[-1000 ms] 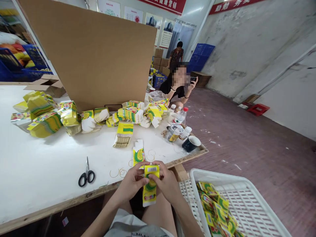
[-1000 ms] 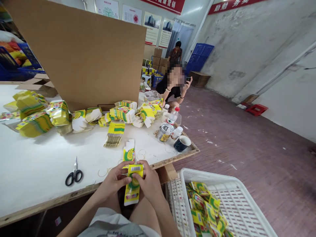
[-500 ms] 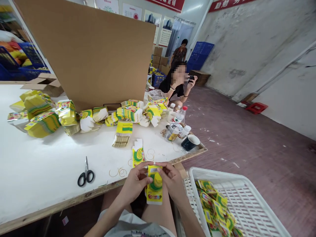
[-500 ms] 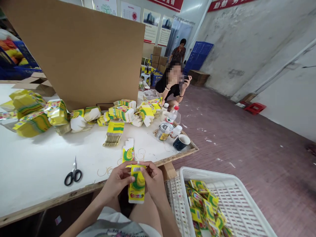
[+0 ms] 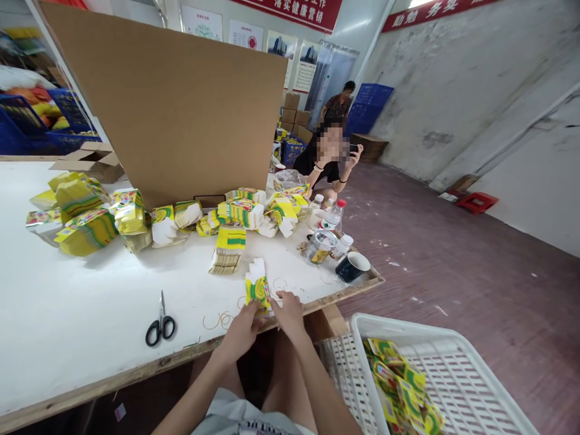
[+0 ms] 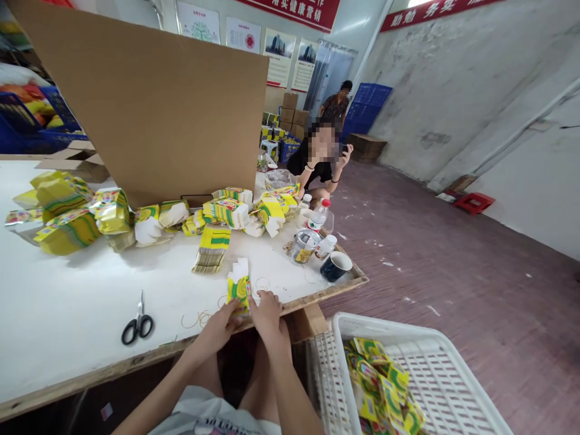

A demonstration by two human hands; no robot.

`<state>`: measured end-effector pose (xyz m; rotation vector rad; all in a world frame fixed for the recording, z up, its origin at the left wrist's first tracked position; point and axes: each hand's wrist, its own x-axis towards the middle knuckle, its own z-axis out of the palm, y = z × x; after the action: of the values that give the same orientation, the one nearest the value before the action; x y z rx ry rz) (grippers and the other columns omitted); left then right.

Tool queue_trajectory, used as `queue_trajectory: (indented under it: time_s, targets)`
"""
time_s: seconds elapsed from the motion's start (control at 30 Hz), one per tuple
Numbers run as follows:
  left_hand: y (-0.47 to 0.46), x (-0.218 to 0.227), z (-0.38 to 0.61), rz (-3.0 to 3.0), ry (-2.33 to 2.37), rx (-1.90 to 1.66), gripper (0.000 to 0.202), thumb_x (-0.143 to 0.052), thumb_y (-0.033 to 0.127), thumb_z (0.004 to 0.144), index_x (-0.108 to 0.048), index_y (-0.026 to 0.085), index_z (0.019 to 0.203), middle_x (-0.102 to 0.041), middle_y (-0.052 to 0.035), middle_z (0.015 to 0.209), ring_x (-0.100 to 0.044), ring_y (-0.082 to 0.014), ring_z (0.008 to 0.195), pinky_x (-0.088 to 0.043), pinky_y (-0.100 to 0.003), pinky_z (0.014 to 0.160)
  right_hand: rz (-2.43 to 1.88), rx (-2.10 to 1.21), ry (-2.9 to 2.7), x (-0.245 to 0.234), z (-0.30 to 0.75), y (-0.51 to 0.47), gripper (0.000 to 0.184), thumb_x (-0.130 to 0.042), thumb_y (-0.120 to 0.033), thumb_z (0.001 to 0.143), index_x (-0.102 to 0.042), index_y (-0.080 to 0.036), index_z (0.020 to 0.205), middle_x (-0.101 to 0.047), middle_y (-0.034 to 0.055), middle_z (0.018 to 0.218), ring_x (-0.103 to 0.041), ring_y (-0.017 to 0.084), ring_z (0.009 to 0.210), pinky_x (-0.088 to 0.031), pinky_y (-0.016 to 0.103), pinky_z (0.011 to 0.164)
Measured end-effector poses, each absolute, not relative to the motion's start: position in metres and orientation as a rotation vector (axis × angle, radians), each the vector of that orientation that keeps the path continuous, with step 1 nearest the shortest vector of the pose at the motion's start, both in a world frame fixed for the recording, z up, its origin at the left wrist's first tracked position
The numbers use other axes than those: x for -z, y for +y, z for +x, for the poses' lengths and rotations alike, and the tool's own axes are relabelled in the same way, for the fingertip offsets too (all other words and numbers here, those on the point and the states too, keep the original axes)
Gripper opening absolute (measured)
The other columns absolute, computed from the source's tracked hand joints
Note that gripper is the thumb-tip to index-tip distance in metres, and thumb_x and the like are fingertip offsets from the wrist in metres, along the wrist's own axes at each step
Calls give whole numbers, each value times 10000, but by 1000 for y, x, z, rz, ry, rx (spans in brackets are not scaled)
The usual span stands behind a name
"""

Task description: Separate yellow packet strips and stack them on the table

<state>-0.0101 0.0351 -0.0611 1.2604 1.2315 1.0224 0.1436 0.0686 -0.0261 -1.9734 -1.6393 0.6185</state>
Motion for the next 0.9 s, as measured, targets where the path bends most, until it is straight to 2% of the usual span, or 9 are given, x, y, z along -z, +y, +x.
queue_trajectory:
  time_s: [0.07, 0.17, 0.27, 0.37, 0.43, 0.53, 0.67, 0.8, 0.9]
  targets:
    - [33, 62, -10, 1248, 1233, -1022, 374, -704, 191, 698, -697, 221, 1071, -675, -145, 1245, -534, -383, 1254, -287, -524, 1113, -2005, -683, -1603, 40, 124, 81, 96, -715, -251, 777, -709, -173, 831, -718, 101, 940, -630, 292, 1008, -421, 445, 918]
    - [31, 62, -13, 1208, 1228, -1034, 381, -725, 188, 677, -709, 225, 1055, -705, -139, 1195, -597, -381, 1165, -320, -526, 1086, -1980, -772, -1528, 47, 119, 87, 168, -668, -322, 871, -668, -157, 903, -685, 56, 1021, -622, 226, 1008, -445, 450, 935]
    - [32, 61, -16, 1131, 1207, -1084, 353, -750, 233, 673, -714, 239, 1024, -740, -109, 1118, -622, -352, 1125, -330, -511, 1092, -1868, -856, -1413, 46, 128, 85, 186, -624, -341, 903, -646, -156, 901, -681, 40, 959, -636, 194, 918, -481, 413, 887]
    - [36, 56, -19, 1007, 1176, -1193, 394, -739, 353, 720, -673, 222, 1085, -708, -99, 1185, -590, -305, 1184, -336, -465, 1110, -1707, -946, -1262, 42, 137, 79, 229, -614, -400, 864, -630, -172, 867, -689, 46, 837, -640, 196, 791, -504, 365, 800]
    - [39, 49, -20, 909, 1123, -1245, 482, -724, 439, 742, -633, 200, 1150, -677, -109, 1238, -583, -284, 1200, -369, -430, 1096, -1592, -1024, -1169, 38, 140, 70, 306, -619, -480, 814, -629, -181, 879, -701, 58, 824, -643, 206, 763, -515, 346, 756]
    - [40, 34, -20, 781, 972, -1206, 546, -701, 523, 757, -639, 167, 1165, -715, -130, 1163, -650, -286, 1100, -471, -418, 999, -1430, -1174, -1071, 30, 139, 54, 406, -681, -554, 717, -646, -182, 876, -723, 67, 825, -659, 212, 758, -526, 339, 727]
    - [34, 16, -17, 677, 773, -1094, 519, -732, 524, 742, -692, 165, 1115, -761, -127, 1031, -707, -289, 973, -539, -407, 887, -1297, -1322, -982, 18, 134, 34, 426, -769, -557, 644, -682, -180, 823, -727, 58, 754, -661, 210, 708, -526, 327, 666]
    - [27, 8, -15, 635, 631, -1034, 514, -804, 486, 674, -722, 171, 1071, -756, -127, 1048, -705, -281, 967, -548, -359, 851, -1237, -1380, -956, 7, 133, 25, 428, -803, -546, 630, -725, -175, 829, -724, 47, 736, -655, 200, 693, -519, 305, 640]
    - [26, 5, -13, 635, 637, -1047, 489, -810, 430, 685, -711, 159, 1081, -758, -128, 1020, -714, -267, 914, -557, -327, 777, -1219, -1388, -974, 0, 133, 21, 439, -798, -557, 641, -734, -170, 839, -724, 49, 730, -661, 208, 701, -527, 318, 661]
